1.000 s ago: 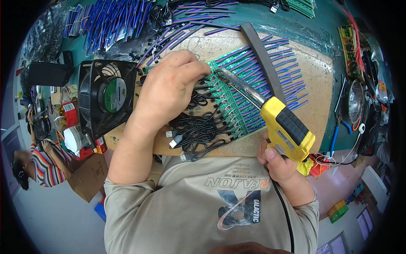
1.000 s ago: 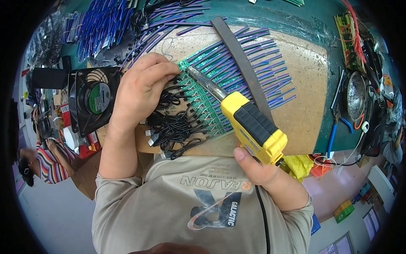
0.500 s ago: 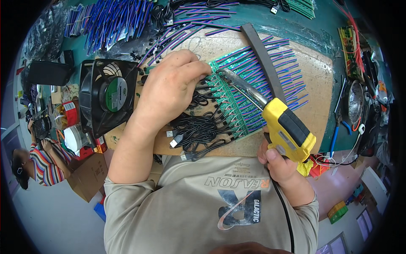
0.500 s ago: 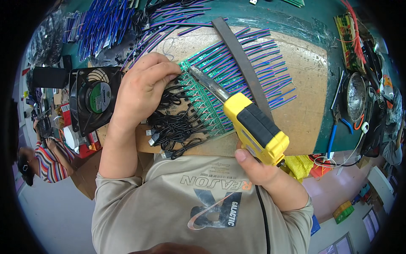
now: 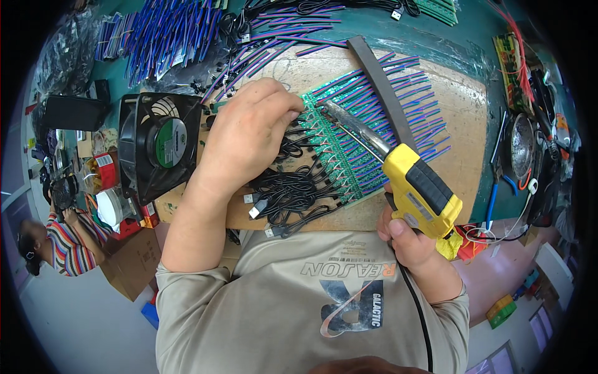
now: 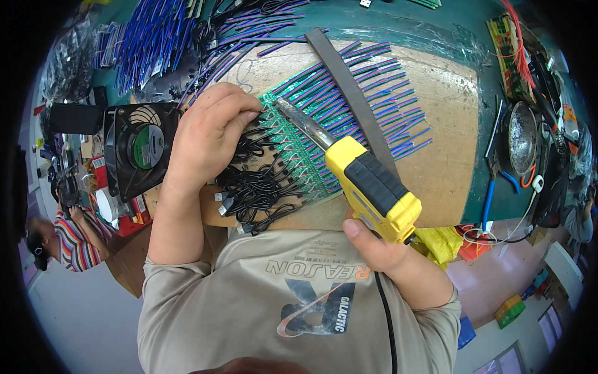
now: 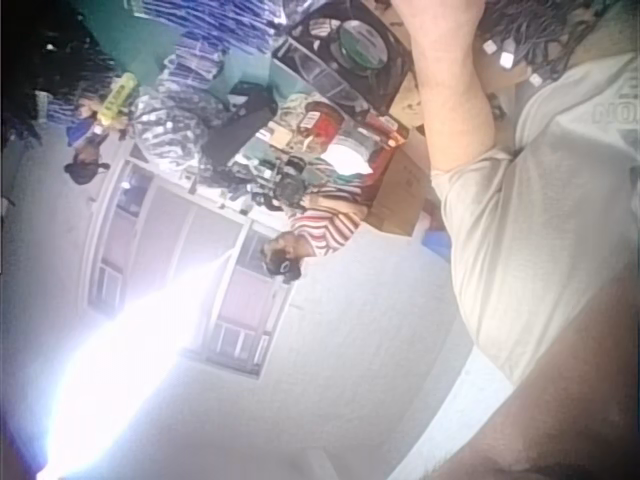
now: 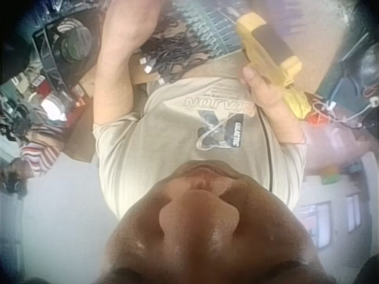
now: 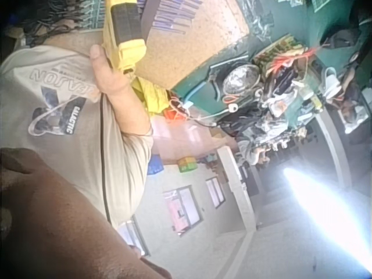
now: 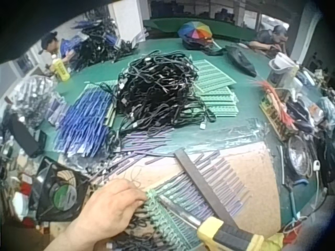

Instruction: Soldering wires onto a series of small green printed circuit boards.

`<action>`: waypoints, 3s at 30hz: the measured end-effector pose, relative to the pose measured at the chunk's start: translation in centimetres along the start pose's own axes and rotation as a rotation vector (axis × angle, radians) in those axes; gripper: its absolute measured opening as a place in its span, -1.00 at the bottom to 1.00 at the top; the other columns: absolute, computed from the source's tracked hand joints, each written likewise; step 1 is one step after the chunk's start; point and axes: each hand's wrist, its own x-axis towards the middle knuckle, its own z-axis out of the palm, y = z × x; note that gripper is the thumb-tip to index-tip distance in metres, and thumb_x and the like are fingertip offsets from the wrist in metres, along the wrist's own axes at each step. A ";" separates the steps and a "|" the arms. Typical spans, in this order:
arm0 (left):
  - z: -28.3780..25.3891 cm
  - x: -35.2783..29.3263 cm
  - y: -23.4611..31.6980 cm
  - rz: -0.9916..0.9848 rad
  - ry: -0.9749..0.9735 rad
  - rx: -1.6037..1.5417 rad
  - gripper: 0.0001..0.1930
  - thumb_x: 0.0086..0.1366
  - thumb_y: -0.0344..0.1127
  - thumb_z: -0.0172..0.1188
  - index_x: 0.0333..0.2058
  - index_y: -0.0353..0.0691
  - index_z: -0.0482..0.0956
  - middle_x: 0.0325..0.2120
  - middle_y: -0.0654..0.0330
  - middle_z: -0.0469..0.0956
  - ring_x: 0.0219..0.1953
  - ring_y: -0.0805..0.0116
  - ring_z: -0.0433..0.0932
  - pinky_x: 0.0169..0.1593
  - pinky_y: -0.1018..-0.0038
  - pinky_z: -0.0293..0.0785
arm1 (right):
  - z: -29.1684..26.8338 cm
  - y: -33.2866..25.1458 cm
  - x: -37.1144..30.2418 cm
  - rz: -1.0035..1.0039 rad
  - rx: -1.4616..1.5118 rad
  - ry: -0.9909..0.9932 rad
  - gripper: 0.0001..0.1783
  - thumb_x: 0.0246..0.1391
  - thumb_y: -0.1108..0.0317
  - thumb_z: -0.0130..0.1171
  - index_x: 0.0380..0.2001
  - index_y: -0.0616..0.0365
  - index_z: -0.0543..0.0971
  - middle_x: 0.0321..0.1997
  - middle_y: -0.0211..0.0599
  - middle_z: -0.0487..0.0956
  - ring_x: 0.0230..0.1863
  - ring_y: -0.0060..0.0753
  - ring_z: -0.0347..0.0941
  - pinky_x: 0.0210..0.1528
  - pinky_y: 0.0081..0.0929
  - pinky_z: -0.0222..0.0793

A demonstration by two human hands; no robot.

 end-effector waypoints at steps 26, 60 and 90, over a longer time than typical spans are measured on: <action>1.2 0.0 0.7 0.058 0.092 0.160 -0.92 0.07 -0.46 0.27 -0.42 -0.26 0.56 -0.42 0.13 0.52 -0.33 0.10 0.53 -0.23 0.29 0.46 | -0.1 -0.2 0.1 -0.004 -0.085 -0.018 -0.38 0.05 0.33 0.17 0.14 0.38 0.25 -0.43 -0.22 0.45 -0.63 -0.51 0.32 -0.57 -0.56 0.29; 0.4 0.3 1.8 -0.067 -0.021 0.121 -0.92 0.13 -0.46 0.22 -0.40 -0.33 0.53 -0.42 0.05 0.51 -0.31 0.06 0.52 -0.19 0.35 0.42 | -12.9 -4.6 -4.0 -0.540 -0.003 0.777 -0.51 0.17 0.30 0.04 0.10 0.35 0.27 -0.60 -0.41 0.30 -0.66 -0.55 0.22 -0.60 -0.57 0.20; 2.0 17.3 2.4 -0.150 0.363 0.201 -0.65 0.09 -0.15 0.30 -0.19 -0.23 0.63 -0.29 0.03 0.61 -0.19 0.06 0.59 -0.13 0.25 0.49 | -8.0 -1.3 0.5 -0.354 0.411 0.296 -0.36 0.10 0.26 0.14 0.16 0.38 0.22 -0.60 -0.39 0.32 -0.64 -0.54 0.25 -0.59 -0.53 0.25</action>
